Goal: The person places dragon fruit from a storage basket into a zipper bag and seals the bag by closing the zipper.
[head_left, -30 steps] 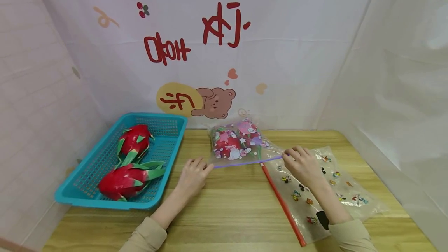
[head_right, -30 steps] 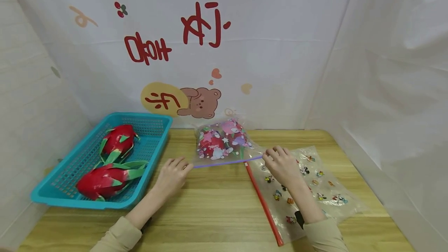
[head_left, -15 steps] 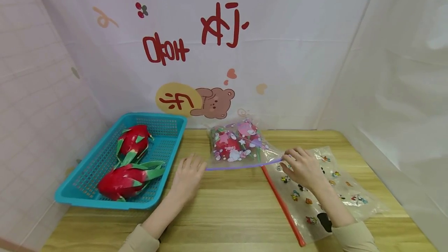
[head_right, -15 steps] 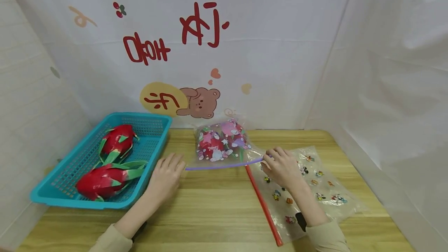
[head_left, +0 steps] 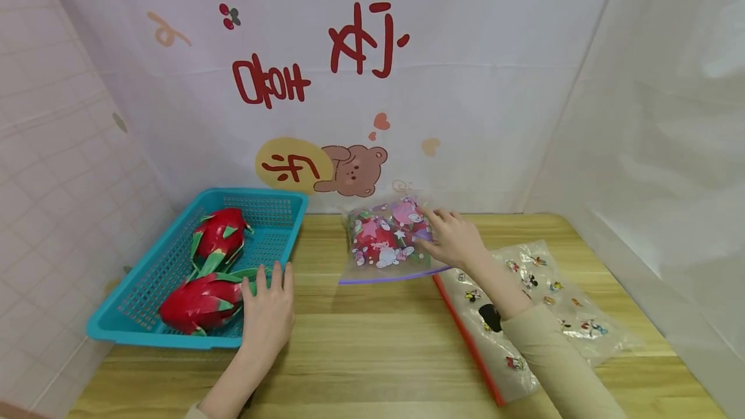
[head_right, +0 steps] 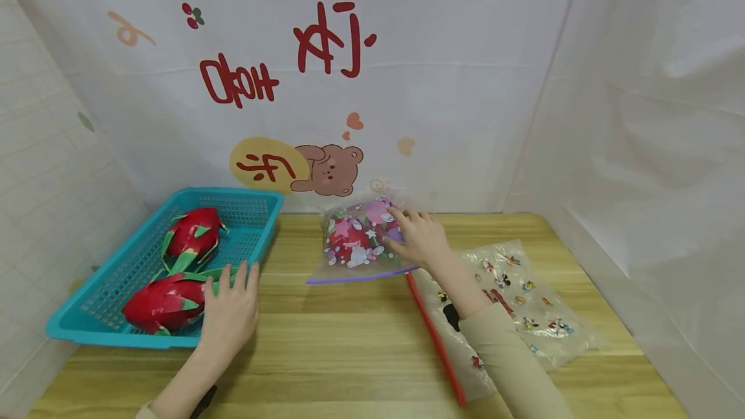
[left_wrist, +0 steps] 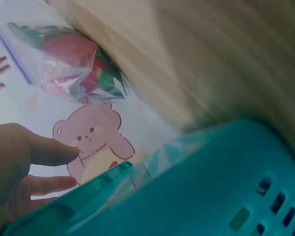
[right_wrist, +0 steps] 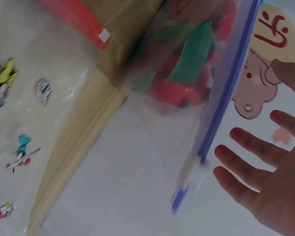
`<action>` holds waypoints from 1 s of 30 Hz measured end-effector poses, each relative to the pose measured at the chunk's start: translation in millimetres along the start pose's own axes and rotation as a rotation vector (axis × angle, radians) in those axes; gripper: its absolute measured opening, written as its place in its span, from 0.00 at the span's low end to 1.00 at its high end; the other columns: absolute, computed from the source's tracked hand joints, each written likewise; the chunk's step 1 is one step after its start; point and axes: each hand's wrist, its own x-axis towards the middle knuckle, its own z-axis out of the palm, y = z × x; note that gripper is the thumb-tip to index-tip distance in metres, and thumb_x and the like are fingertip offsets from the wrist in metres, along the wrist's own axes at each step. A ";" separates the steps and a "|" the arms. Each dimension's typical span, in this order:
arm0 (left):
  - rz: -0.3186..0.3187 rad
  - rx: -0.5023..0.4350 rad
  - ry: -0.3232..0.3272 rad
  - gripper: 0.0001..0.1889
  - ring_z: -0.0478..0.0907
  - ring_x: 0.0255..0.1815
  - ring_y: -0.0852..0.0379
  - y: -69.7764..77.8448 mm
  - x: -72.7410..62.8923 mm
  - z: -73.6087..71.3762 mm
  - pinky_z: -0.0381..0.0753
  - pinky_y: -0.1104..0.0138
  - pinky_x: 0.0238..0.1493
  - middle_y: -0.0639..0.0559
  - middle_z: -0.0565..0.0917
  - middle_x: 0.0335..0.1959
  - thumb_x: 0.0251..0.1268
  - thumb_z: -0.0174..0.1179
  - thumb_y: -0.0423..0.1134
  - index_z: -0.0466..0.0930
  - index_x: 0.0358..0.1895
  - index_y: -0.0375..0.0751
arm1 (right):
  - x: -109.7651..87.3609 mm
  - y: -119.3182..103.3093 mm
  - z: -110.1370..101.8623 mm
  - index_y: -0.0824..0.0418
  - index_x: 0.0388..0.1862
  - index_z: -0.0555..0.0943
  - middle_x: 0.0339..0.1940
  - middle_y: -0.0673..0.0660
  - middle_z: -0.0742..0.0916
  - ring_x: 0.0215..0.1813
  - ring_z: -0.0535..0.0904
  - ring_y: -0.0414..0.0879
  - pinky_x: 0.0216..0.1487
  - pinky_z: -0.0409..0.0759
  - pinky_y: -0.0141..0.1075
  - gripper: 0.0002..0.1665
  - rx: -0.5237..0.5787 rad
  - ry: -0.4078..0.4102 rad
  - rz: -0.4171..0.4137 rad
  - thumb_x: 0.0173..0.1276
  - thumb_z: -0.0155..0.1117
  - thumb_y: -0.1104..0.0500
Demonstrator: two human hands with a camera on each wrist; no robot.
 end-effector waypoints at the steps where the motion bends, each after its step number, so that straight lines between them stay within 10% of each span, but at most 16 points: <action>1: 0.005 0.008 0.003 0.32 0.75 0.54 0.33 0.3 -0.8 0.4 0.73 0.39 0.51 0.35 0.80 0.53 0.43 0.70 0.37 0.74 0.56 0.33 | 7.7 -2.0 2.5 0.49 0.69 0.67 0.55 0.62 0.81 0.51 0.80 0.62 0.40 0.82 0.55 0.43 0.012 -0.040 0.018 0.57 0.65 0.37; 14: 0.022 0.018 0.020 0.30 0.77 0.52 0.36 3.2 -2.5 0.6 0.75 0.41 0.51 0.35 0.80 0.53 0.43 0.70 0.37 0.76 0.55 0.33 | 45.4 6.0 38.4 0.47 0.75 0.54 0.67 0.73 0.67 0.63 0.70 0.70 0.58 0.72 0.62 0.54 0.299 -0.363 0.200 0.54 0.67 0.37; 30: 0.039 0.009 -0.010 0.31 0.77 0.51 0.38 2.5 -3.7 0.6 0.77 0.44 0.50 0.34 0.78 0.55 0.44 0.70 0.38 0.75 0.56 0.34 | 51.3 5.3 49.3 0.47 0.74 0.52 0.65 0.76 0.64 0.64 0.67 0.69 0.61 0.70 0.61 0.59 0.510 -0.367 0.309 0.48 0.75 0.47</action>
